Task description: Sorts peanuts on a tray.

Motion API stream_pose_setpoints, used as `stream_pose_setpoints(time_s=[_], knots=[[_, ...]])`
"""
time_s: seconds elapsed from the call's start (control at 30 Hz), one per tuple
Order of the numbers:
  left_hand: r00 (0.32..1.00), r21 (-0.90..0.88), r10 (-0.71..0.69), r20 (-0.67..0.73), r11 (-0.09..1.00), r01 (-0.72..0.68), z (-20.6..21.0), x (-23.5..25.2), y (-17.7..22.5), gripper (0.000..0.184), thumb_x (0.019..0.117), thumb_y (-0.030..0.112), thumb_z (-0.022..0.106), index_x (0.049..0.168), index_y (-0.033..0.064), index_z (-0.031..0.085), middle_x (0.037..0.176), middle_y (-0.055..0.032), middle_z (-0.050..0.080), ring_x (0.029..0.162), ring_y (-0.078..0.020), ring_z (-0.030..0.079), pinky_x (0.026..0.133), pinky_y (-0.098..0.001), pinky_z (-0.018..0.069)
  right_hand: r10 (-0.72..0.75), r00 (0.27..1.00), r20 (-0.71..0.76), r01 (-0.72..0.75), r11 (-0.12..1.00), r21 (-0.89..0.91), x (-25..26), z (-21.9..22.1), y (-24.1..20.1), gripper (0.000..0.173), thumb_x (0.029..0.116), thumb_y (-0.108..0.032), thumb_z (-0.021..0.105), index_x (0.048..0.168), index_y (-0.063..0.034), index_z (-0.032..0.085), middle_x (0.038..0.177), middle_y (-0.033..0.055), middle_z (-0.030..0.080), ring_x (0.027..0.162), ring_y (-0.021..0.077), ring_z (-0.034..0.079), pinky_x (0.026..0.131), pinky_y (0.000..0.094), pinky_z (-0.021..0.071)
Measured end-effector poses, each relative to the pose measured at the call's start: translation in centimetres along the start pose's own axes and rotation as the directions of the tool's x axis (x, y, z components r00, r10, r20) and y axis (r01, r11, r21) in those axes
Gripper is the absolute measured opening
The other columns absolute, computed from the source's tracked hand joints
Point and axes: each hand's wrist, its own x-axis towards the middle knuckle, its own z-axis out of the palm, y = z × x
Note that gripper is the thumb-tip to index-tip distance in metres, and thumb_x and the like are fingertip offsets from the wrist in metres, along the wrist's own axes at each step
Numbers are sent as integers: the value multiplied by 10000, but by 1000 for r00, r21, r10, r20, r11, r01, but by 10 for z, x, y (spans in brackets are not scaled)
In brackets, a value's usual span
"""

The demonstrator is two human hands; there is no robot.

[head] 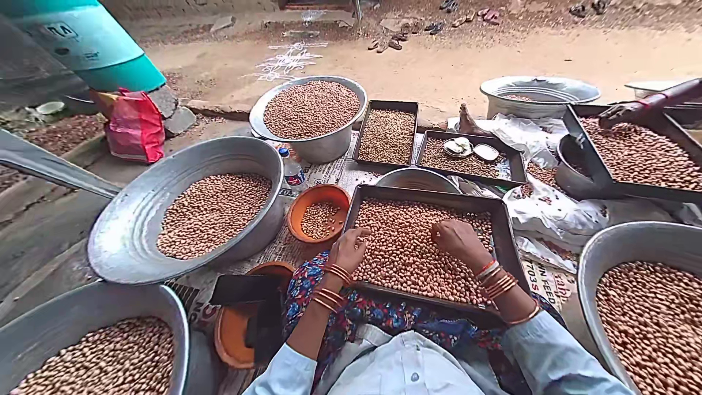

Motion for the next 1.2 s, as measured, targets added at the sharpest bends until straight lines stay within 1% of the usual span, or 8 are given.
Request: stream_pose_setpoints(time_s=[0.1, 0.2, 0.27, 0.63, 0.83, 0.93, 1.03, 1.2], knots=[[1000, 40, 1, 10, 999, -1, 2, -1, -3, 333, 1038, 135, 559, 1357, 102, 650, 1360, -129, 653, 1225, -268, 651, 1079, -461, 491, -137, 982, -129, 152, 982, 109, 3, -18, -10, 232, 1011, -186, 588, 1110, -49, 746, 1051, 205, 730, 1002, 401, 696, 856, 602, 516], [999, 81, 44, -4, 996, -44, 11, 3, 6, 283, 1027, 103, 569, 1278, 68, 695, 1268, -153, 693, 1146, -290, 681, 1038, -476, 512, -132, 778, -614, 401, 857, 325, 4, -22, -25, 289, 996, -195, 662, 1275, -140, 710, 1017, 88, 741, 843, 243, 714, 764, 466, 591], [996, 147, 85, -7, 986, -83, 21, 7, 13, 254, 1017, 93, 573, 1208, 59, 736, 1210, -168, 715, 1105, -316, 695, 1018, -495, 519, -107, 703, -703, 431, 850, 303, 0, -22, -30, 313, 987, -182, 669, 1296, -155, 706, 989, 73, 738, 806, 228, 709, 714, 446, 587], [991, 361, -15, 132, 932, -34, 45, 18, 32, 311, 1009, 186, 593, 1289, 100, 696, 1330, -168, 651, 1298, -336, 589, 1077, -511, 477, 15, 938, -346, 138, 899, 415, -25, 32, 34, 277, 1021, -220, 586, 1235, -121, 732, 1129, 119, 743, 995, 293, 715, 904, 518, 551], [933, 281, -75, -352, 942, 182, -19, 19, 8, 501, 1023, 190, 610, 1490, 57, 490, 1382, -246, 595, 1197, -420, 645, 994, -567, 517, 259, 963, -80, -214, 908, 361, -37, 26, 68, 495, 971, -235, 689, 1445, -141, 584, 1412, 218, 586, 1292, 420, 575, 1034, 613, 470], [987, 329, -126, -102, 932, 153, -13, 24, 9, 466, 1014, 172, 608, 1464, 74, 534, 1317, -202, 656, 1193, -381, 652, 1024, -572, 493, 356, 935, 16, -346, 896, 277, -35, 31, 69, 564, 945, -195, 712, 1471, -87, 539, 1446, 265, 541, 1305, 473, 548, 1012, 642, 471], [955, 493, -270, 124, 852, 177, 17, 27, 27, 551, 991, 188, 646, 1510, 98, 486, 1486, -197, 538, 1290, -407, 589, 1050, -584, 481, 360, 929, 85, -370, 905, 212, -36, 38, 54, 593, 927, -153, 708, 1476, -49, 509, 1470, 283, 500, 1288, 494, 544, 981, 644, 484], [950, 429, -148, 275, 903, 17, 70, 17, 65, 593, 970, 52, 587, 1541, 57, 429, 1506, -204, 509, 1281, -394, 597, 1052, -548, 493, 185, 971, 154, -222, 935, 275, -41, 48, 16, 725, 908, -211, 748, 1516, -18, 403, 1384, 272, 565, 1231, 445, 606, 984, 609, 497]])
